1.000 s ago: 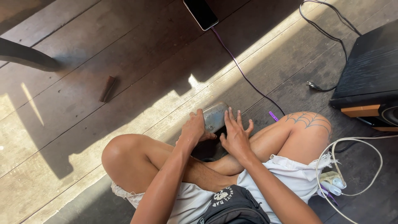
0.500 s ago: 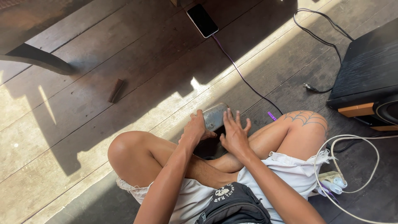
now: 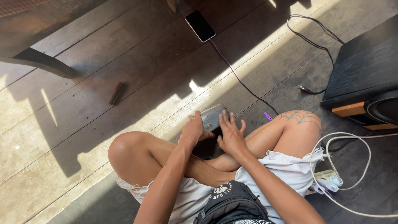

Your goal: The person manually sands a metal motorcycle component to smooth its surface using sandpaper.

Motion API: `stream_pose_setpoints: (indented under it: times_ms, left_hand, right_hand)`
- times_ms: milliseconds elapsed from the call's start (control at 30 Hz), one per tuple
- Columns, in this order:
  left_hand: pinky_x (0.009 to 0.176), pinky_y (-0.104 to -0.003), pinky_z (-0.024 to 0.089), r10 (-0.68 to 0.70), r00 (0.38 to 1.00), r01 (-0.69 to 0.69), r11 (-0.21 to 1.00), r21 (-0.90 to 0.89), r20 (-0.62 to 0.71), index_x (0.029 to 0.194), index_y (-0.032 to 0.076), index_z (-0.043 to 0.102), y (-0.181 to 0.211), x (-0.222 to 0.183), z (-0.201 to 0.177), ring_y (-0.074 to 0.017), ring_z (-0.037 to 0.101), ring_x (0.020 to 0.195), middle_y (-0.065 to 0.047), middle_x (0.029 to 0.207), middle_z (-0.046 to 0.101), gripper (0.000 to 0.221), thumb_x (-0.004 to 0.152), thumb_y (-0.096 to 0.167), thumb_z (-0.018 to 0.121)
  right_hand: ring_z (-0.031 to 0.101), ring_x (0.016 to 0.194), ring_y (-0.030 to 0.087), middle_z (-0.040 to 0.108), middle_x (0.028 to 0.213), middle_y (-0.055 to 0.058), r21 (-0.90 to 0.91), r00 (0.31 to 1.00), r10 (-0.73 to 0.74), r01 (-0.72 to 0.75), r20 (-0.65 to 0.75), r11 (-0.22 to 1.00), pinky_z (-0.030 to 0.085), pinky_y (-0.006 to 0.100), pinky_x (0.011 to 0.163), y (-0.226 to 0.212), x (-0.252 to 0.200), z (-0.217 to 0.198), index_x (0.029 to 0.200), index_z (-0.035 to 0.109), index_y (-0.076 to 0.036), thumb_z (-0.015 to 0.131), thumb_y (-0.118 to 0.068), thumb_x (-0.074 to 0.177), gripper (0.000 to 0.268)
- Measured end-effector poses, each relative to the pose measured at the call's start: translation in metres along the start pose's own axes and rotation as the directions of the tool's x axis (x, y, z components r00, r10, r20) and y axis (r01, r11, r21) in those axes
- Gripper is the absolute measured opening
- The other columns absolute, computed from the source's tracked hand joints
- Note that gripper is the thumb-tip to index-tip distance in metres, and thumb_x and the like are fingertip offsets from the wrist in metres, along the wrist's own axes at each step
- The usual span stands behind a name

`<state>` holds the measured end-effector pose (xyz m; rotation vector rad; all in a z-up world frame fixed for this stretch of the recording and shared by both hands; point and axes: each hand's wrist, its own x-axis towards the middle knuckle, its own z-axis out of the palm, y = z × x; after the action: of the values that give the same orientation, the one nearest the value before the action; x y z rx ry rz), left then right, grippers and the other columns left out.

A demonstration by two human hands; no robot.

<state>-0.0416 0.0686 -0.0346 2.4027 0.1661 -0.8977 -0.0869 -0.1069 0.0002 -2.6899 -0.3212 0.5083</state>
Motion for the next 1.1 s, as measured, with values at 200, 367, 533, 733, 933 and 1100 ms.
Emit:
stream_pose_setpoints:
  times_ms: [200, 367, 533, 733, 933, 1100]
  left_hand:
    - [0.099, -0.065, 0.049, 0.005, 1.0, -0.005, 1.0, 0.022, 0.003, 0.147, 0.001, 0.028, 0.007, -0.014, -0.008, -0.0551, 0.061, 0.116, -0.029, 0.129, 0.05, 0.108, 0.068, 0.04, 0.09]
    - [0.097, -0.066, 0.049, 0.012, 1.0, -0.012, 1.0, 0.019, 0.007, 0.147, 0.002, 0.029, 0.013, -0.024, -0.018, -0.0558, 0.061, 0.114, -0.03, 0.13, 0.049, 0.102, 0.072, 0.036, 0.088]
    - [0.097, -0.065, 0.05, 0.026, 1.0, -0.026, 0.999, 0.045, -0.009, 0.146, 0.001, 0.03, -0.005, 0.006, 0.006, -0.0542, 0.063, 0.113, -0.03, 0.129, 0.051, 0.112, 0.064, 0.049, 0.091]
    - [0.099, -0.064, 0.049, 0.006, 1.0, -0.007, 0.998, 0.06, 0.017, 0.143, 0.001, 0.031, 0.001, 0.003, 0.001, -0.0534, 0.062, 0.115, -0.03, 0.129, 0.051, 0.11, 0.064, 0.049, 0.092]
    - [0.099, -0.065, 0.048, -0.003, 1.0, 0.001, 0.999, 0.053, 0.029, 0.142, -0.001, 0.032, 0.003, 0.001, -0.002, -0.0538, 0.062, 0.115, -0.03, 0.128, 0.051, 0.112, 0.063, 0.049, 0.093]
    - [0.098, -0.065, 0.049, 0.001, 1.0, -0.002, 0.999, 0.044, 0.026, 0.142, -0.001, 0.031, 0.004, -0.001, -0.003, -0.055, 0.062, 0.114, -0.03, 0.127, 0.051, 0.114, 0.062, 0.048, 0.094]
  right_hand:
    - [0.021, 0.152, 0.042, 0.03, 0.165, 0.019, 0.015, 1.0, 0.004, -0.004, 0.006, 1.0, 0.007, 0.072, 0.111, -0.001, 0.0, -0.006, 0.156, 0.034, -0.003, 0.068, -0.013, 0.083, 0.082]
    - [0.018, 0.153, 0.04, 0.026, 0.167, 0.015, -0.017, 0.996, -0.053, 0.055, 0.075, 0.998, 0.006, 0.071, 0.112, -0.006, -0.003, -0.01, 0.159, 0.03, -0.006, 0.064, -0.013, 0.087, 0.08]
    - [0.02, 0.153, 0.04, 0.027, 0.166, 0.017, -0.007, 0.997, -0.051, 0.051, 0.055, 0.999, 0.007, 0.07, 0.113, -0.012, -0.005, -0.01, 0.159, 0.029, -0.005, 0.065, -0.014, 0.086, 0.081]
    - [0.02, 0.153, 0.041, 0.026, 0.167, 0.016, -0.012, 1.0, 0.009, -0.008, 0.021, 1.0, 0.006, 0.071, 0.112, -0.013, -0.003, -0.007, 0.158, 0.031, -0.005, 0.066, -0.015, 0.087, 0.08]
    - [0.021, 0.153, 0.04, 0.029, 0.166, 0.016, -0.047, 0.999, 0.052, -0.053, -0.01, 0.997, 0.006, 0.071, 0.111, -0.005, 0.002, -0.001, 0.157, 0.033, -0.004, 0.066, -0.016, 0.086, 0.079]
    - [0.02, 0.153, 0.039, 0.028, 0.166, 0.014, -0.023, 1.0, 0.014, -0.014, 0.0, 1.0, 0.009, 0.072, 0.111, -0.005, -0.002, -0.005, 0.158, 0.032, -0.006, 0.064, -0.016, 0.088, 0.077]
